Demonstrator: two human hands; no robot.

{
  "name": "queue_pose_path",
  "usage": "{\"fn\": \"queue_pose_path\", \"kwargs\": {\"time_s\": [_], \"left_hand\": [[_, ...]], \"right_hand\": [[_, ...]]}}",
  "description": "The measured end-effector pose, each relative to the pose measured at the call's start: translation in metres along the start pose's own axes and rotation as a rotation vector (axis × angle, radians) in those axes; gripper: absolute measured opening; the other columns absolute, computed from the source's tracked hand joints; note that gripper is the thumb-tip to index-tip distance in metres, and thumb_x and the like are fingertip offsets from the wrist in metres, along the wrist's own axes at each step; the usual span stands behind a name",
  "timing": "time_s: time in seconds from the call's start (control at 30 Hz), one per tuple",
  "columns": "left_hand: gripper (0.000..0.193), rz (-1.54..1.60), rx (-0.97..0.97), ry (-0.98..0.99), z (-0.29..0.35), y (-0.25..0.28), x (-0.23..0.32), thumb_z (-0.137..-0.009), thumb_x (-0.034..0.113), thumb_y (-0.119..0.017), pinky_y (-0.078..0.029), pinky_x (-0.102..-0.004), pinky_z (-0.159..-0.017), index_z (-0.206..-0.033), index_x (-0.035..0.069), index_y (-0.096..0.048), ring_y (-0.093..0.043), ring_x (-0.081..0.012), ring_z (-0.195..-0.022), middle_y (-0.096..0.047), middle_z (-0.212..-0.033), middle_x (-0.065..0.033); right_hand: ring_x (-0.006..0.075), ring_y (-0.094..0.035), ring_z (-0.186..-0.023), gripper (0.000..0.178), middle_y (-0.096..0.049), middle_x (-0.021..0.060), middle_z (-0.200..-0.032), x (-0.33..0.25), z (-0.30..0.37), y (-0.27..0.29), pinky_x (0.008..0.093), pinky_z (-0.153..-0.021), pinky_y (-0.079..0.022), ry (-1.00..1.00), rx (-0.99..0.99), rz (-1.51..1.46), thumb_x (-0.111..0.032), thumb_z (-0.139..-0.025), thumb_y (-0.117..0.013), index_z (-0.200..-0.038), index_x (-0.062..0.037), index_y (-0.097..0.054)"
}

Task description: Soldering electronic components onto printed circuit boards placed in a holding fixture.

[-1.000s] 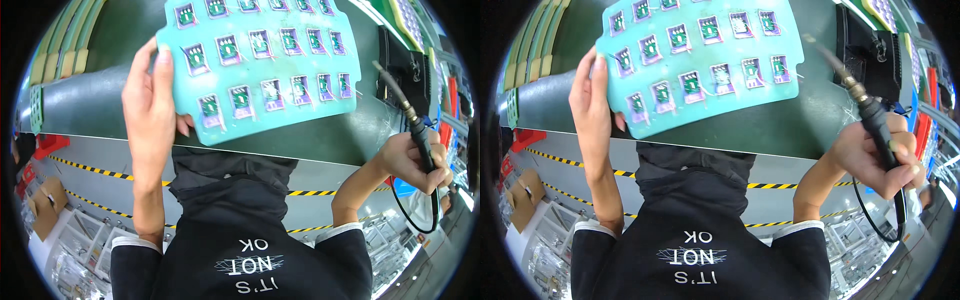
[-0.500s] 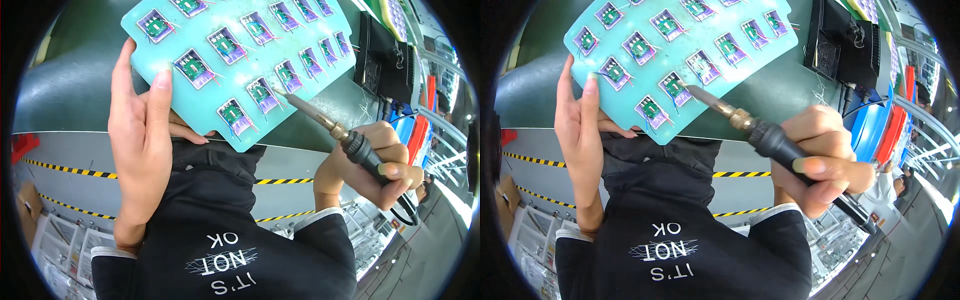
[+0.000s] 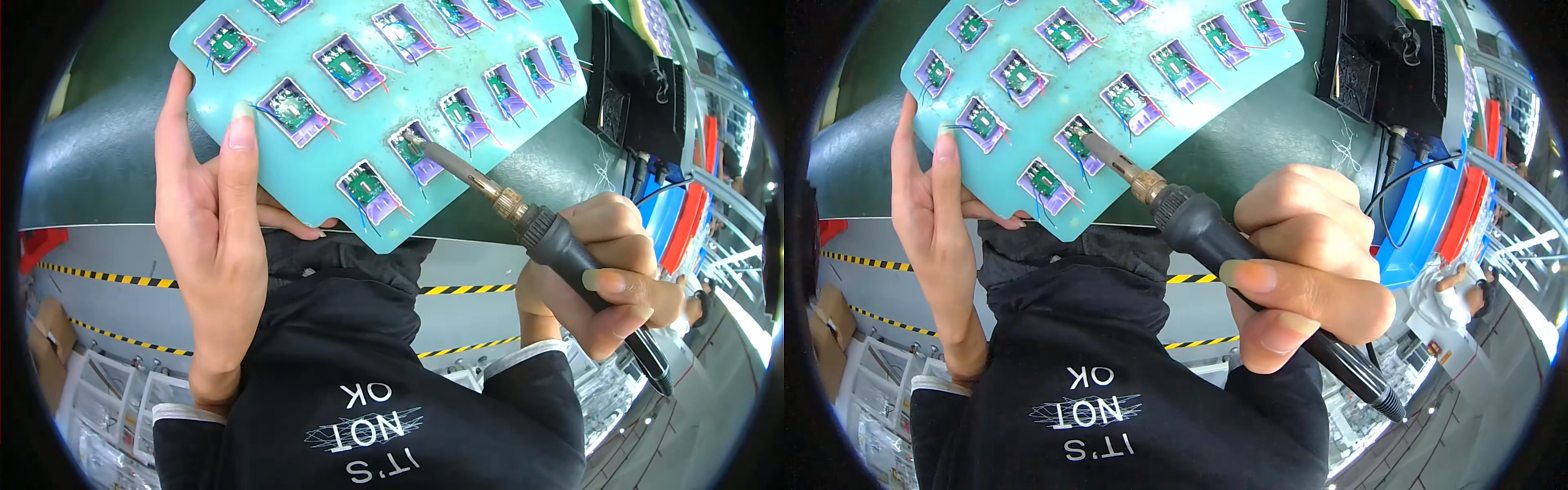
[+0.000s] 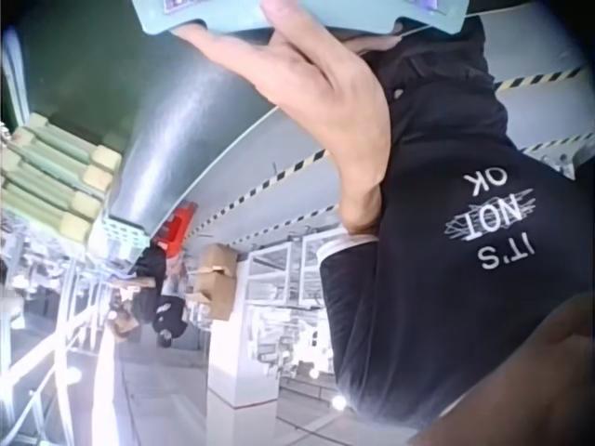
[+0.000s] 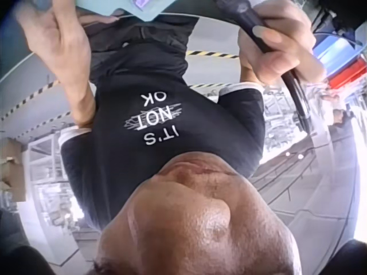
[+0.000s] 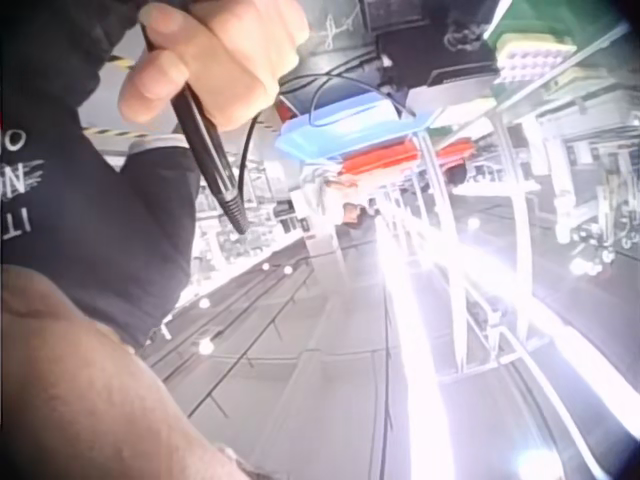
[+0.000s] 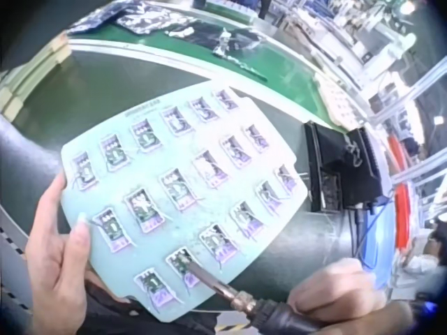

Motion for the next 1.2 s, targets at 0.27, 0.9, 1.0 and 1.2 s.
{"fn": "queue_pose_path", "kwargs": {"time_s": [0.27,0.9,1.0,1.2], "left_hand": [[0.049,0.007,0.037,-0.023,0.0,0.001,0.0,-0.096,0.016,-0.035,-0.05,-0.0205,-0.043,-0.135,-0.006,-0.016,-0.062,-0.0167,-0.052,-0.063,-0.082,-0.0173],[0.05,0.011,-0.025,-0.027,-0.001,0.009,-0.004,-0.095,0.019,-0.036,-0.052,-0.0209,-0.042,-0.135,-0.006,-0.016,-0.064,-0.0188,-0.057,-0.063,-0.086,-0.0191],[0.051,-0.003,-0.022,-0.035,-0.001,0.009,-0.001,-0.095,0.019,-0.036,-0.051,-0.0209,-0.042,-0.135,-0.006,-0.015,-0.064,-0.0185,-0.056,-0.063,-0.086,-0.0189],[0.051,-0.051,0.038,0.008,0.0,0.012,-0.001,-0.095,0.019,-0.036,-0.05,-0.0206,-0.042,-0.135,-0.005,-0.016,-0.062,-0.0172,-0.052,-0.063,-0.081,-0.017]], "right_hand": [[0.0137,-0.033,-0.033,0.022,-0.034,0.0035,-0.044,0.0,0.001,-0.004,0.0275,-0.032,-0.026,0.045,-0.081,-0.002,-0.025,-0.087,-0.039,-0.08,-0.0052,-0.043],[0.0125,-0.031,-0.033,0.023,-0.033,0.002,-0.045,-0.002,-0.002,-0.003,0.0259,-0.033,-0.025,0.023,-0.007,-0.002,-0.027,-0.087,-0.04,-0.077,-0.006,-0.043],[0.0149,-0.039,-0.037,0.022,-0.039,0.0031,-0.051,-0.004,-0.011,0.02,0.0271,-0.033,-0.028,-0.079,-0.02,-0.028,-0.028,-0.091,-0.044,-0.084,-0.0063,-0.042],[0.009,-0.021,-0.038,0.019,-0.03,-0.0003,-0.046,0.003,-0.015,0.029,0.0257,-0.039,-0.019,-0.146,0.223,-0.048,-0.022,-0.082,-0.04,-0.072,-0.0079,-0.047]]}}
Point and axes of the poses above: each hand's wrist, its own z-axis away from the middle knuckle, its own y-axis out of the back of the hand, x = y × z, the point moved 6 cm from there along -z, towards the middle knuckle
